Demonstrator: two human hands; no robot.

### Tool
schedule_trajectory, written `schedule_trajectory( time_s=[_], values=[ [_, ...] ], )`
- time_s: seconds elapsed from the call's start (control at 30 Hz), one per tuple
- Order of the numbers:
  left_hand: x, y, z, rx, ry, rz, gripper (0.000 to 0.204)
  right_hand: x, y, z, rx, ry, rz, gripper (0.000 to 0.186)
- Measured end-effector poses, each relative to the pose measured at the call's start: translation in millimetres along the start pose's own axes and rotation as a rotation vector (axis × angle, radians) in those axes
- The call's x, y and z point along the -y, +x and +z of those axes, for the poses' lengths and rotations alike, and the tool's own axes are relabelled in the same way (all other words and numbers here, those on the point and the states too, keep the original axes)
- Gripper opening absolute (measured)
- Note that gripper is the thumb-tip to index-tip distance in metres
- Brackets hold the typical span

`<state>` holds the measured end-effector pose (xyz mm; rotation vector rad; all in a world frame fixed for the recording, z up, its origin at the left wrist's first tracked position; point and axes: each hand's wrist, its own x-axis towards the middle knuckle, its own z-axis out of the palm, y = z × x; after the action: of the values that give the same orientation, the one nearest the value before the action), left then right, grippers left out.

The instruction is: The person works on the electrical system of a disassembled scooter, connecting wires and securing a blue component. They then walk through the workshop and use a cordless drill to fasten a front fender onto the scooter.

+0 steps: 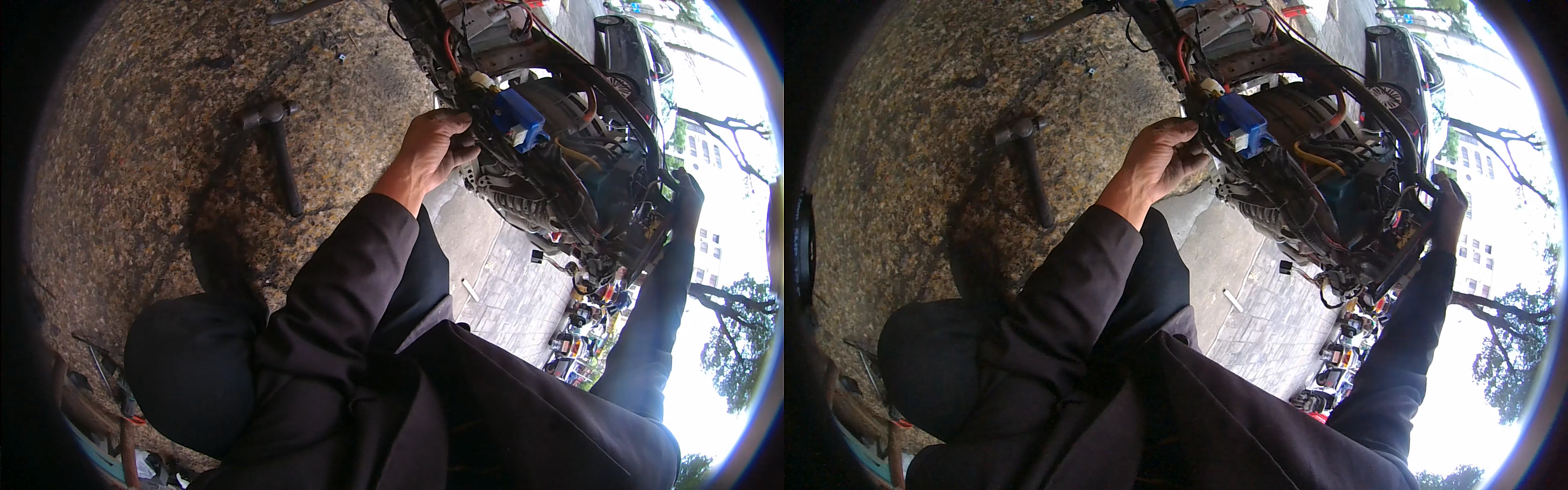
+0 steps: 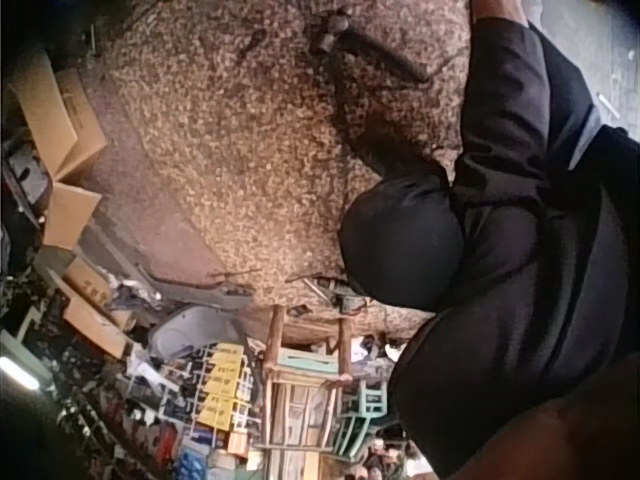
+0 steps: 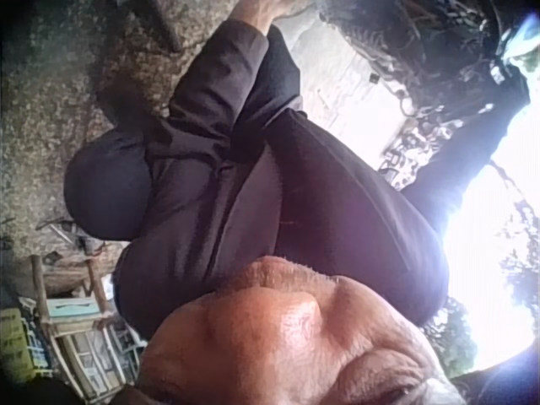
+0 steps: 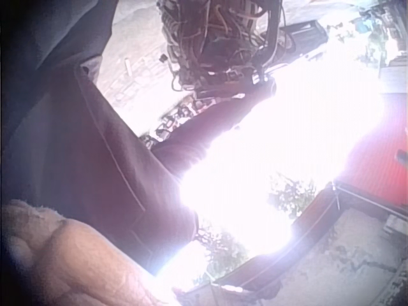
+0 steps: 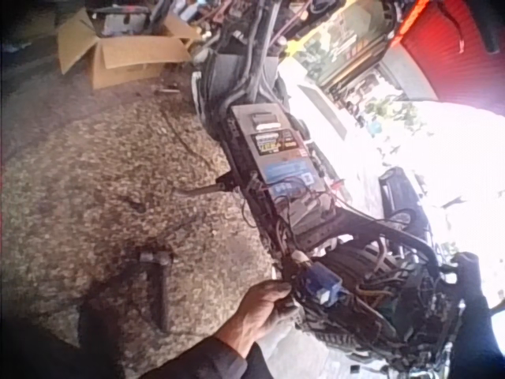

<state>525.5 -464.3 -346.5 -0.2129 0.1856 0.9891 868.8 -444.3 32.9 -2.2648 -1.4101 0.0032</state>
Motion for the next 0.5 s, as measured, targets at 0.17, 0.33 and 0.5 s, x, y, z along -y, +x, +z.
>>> schedule_trajectory(
  time_s=[0.17,0.33,0.5],
  values=[
    [2.1,2.6,13.3,-0.027,-0.049,0.066,0.002,1.9,0.1,-1.0,-0.011,-0.075,0.001,0.031],
    [-2.7,-2.9,17.5,-0.049,0.034,0.047,0.001,-1.0,2.2,-3.0,-0.009,-0.090,-0.003,0.030],
    [-7.8,-2.5,14.2,-0.059,0.081,0.009,0.005,-2.1,1.8,-1.7,-0.034,-0.092,-0.074,0.029]
  ],
)
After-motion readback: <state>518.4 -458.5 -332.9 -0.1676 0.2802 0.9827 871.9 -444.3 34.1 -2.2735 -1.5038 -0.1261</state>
